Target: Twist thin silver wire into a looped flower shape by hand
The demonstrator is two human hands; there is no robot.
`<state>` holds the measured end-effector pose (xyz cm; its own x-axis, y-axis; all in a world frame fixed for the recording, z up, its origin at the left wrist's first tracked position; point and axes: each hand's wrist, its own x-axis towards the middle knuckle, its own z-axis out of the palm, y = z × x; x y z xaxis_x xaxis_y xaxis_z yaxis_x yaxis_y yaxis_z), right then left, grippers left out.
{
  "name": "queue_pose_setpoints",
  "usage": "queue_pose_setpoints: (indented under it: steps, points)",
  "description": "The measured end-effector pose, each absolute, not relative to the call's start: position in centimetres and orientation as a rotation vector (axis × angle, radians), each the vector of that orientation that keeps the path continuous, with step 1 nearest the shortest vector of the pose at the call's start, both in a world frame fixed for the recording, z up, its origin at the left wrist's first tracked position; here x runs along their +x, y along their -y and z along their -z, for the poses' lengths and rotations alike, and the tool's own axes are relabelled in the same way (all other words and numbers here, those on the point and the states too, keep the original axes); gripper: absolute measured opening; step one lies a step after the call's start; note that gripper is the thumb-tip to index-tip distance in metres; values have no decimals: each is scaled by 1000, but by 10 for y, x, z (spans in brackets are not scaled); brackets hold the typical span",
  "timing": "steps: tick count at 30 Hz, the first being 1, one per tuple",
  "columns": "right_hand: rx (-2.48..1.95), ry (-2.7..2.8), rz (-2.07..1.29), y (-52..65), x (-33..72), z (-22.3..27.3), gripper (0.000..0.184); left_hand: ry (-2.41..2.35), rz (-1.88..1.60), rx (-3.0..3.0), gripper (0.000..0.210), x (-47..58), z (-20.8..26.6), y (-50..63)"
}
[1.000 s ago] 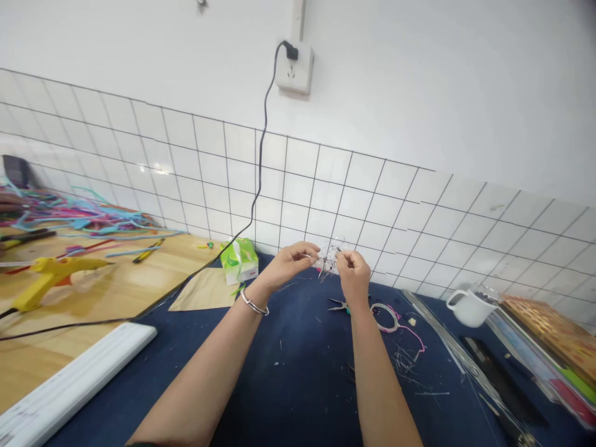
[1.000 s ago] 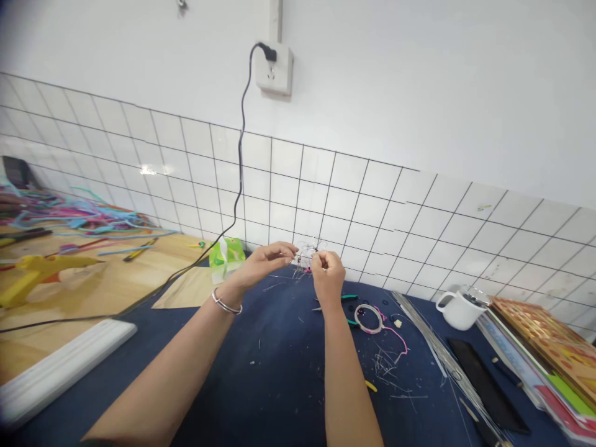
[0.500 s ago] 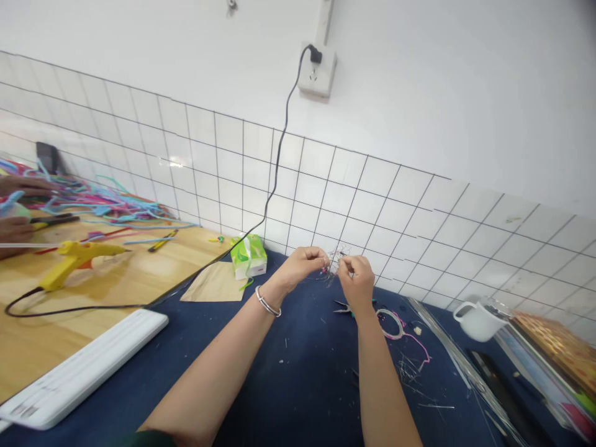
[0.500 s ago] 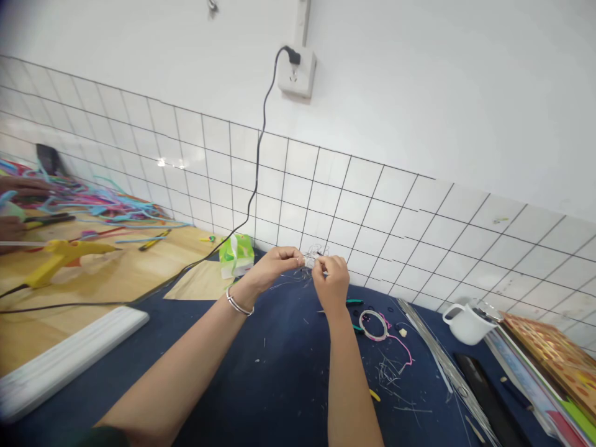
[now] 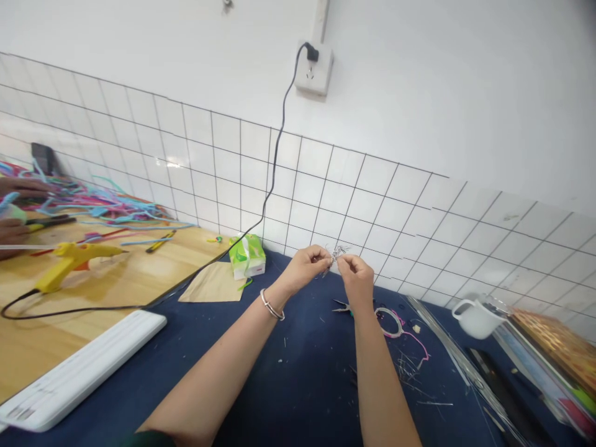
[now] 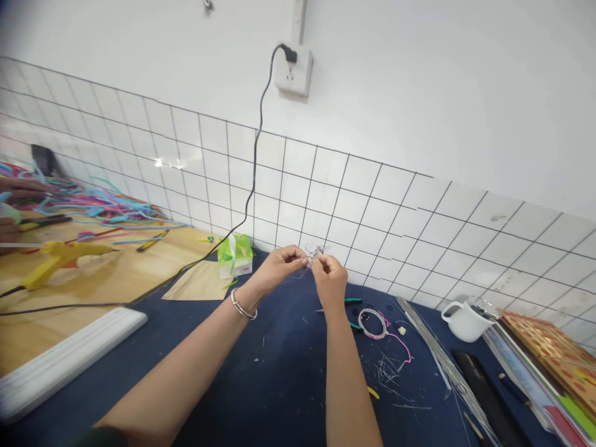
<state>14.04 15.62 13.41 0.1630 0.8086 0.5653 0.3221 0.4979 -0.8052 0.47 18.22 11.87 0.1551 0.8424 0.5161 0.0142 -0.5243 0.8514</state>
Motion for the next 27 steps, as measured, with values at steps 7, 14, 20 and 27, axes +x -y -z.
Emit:
queue_pose_setpoints:
  steps: [7, 14, 20, 27]
  points:
    - [-1061, 1479, -483, -163, 139, -125, 26, -923, -1458, 2025, 11, 7, -119, -181]
    - [-1069, 1613, -382, -166, 145, -122, 21, -1021, -1373, 2146, 10, -3, -121, -183]
    - [-1113, 1656, -267, -170, 143, -116, 21, -1082, -1380, 2080, 8, -9, -122, -183]
    - [-1091, 1766, -35, -173, 143, -113, 9, -1017, -1321, 2026, 14, -15, -127, -182]
